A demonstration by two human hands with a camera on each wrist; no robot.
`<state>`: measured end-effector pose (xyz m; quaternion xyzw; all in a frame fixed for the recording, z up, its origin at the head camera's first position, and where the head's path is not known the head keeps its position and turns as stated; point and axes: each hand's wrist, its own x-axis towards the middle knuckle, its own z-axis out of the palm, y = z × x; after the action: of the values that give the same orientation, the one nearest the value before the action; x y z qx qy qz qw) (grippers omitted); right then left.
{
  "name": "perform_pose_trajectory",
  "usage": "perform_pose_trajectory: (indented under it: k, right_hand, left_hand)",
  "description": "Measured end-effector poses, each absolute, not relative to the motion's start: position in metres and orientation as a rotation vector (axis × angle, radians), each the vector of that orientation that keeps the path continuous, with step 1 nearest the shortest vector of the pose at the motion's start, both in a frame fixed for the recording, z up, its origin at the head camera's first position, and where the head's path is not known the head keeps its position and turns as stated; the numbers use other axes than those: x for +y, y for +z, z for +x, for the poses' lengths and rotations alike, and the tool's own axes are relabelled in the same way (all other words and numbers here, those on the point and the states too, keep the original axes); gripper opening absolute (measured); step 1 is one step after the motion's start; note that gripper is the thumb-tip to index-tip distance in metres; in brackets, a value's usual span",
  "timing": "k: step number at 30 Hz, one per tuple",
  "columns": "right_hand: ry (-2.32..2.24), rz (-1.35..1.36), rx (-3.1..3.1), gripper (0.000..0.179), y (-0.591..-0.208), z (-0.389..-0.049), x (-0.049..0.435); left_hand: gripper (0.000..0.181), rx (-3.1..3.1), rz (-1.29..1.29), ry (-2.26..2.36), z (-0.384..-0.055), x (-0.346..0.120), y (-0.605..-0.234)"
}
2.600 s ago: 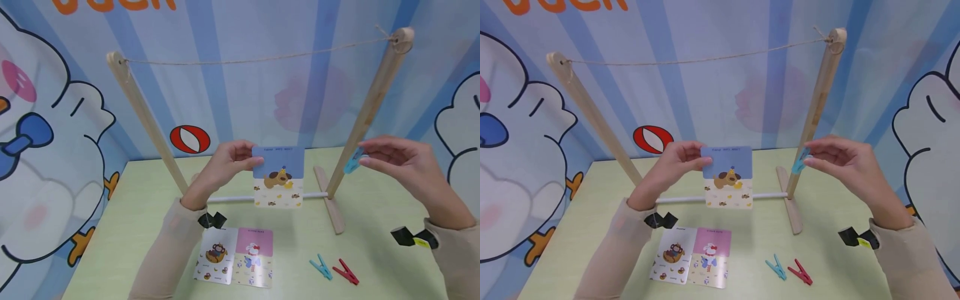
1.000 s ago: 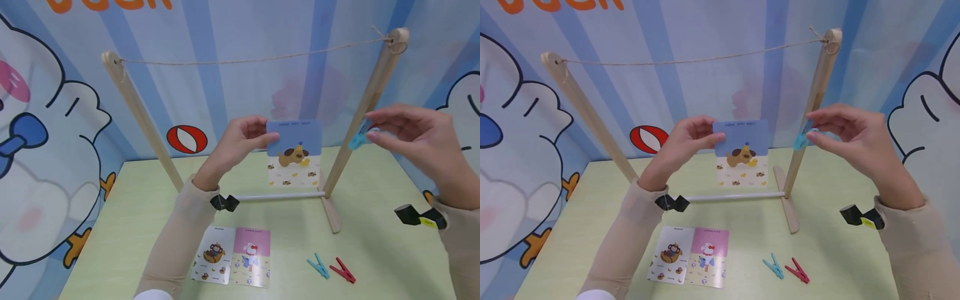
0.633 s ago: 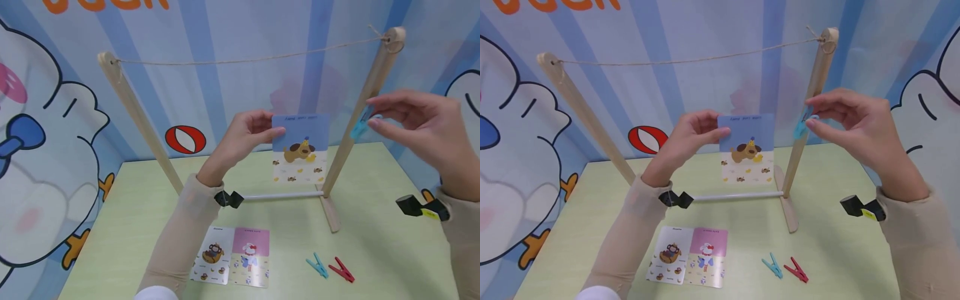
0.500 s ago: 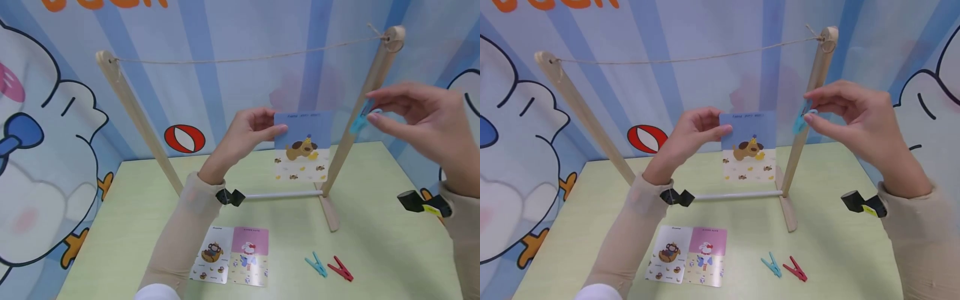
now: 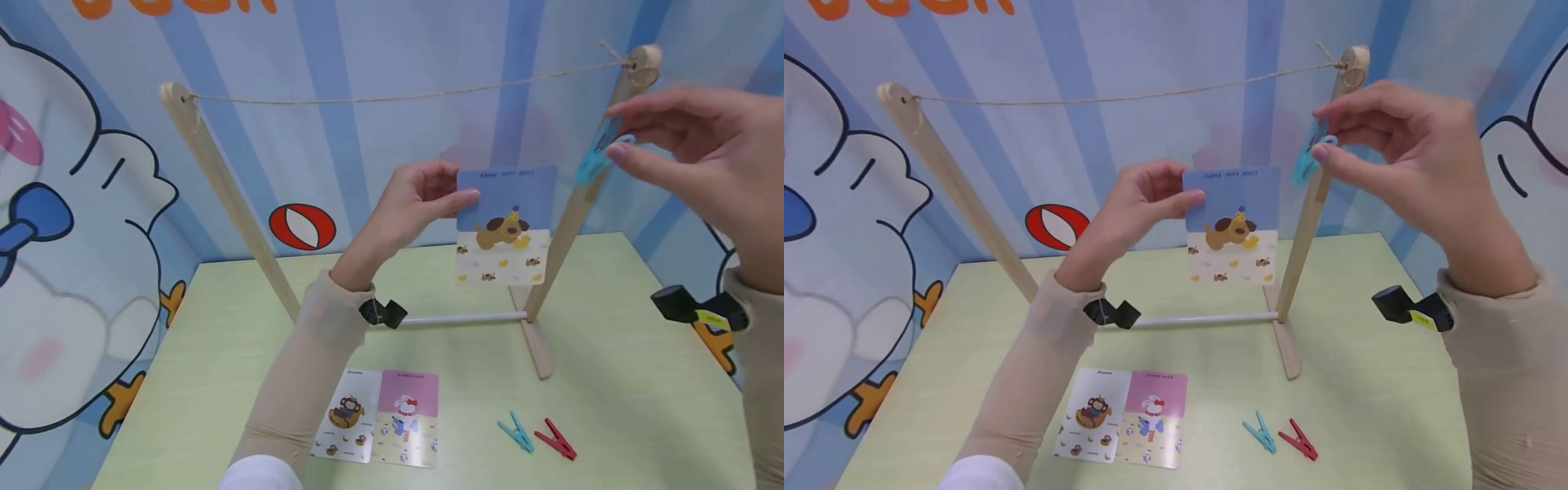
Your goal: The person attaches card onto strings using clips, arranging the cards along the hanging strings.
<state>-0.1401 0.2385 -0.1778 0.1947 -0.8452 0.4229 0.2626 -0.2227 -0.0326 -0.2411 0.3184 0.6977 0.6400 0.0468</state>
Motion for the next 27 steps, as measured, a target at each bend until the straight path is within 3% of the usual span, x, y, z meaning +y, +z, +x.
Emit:
perform_pose_trajectory:
  k: [27]
  right_hand:
    - [0.944,0.571,-2.195,0.040,-0.130,-0.172,0.234]
  left_hand:
    - [0.025,2.143,0.918,1.969,-0.209,-0.019,-0.201]
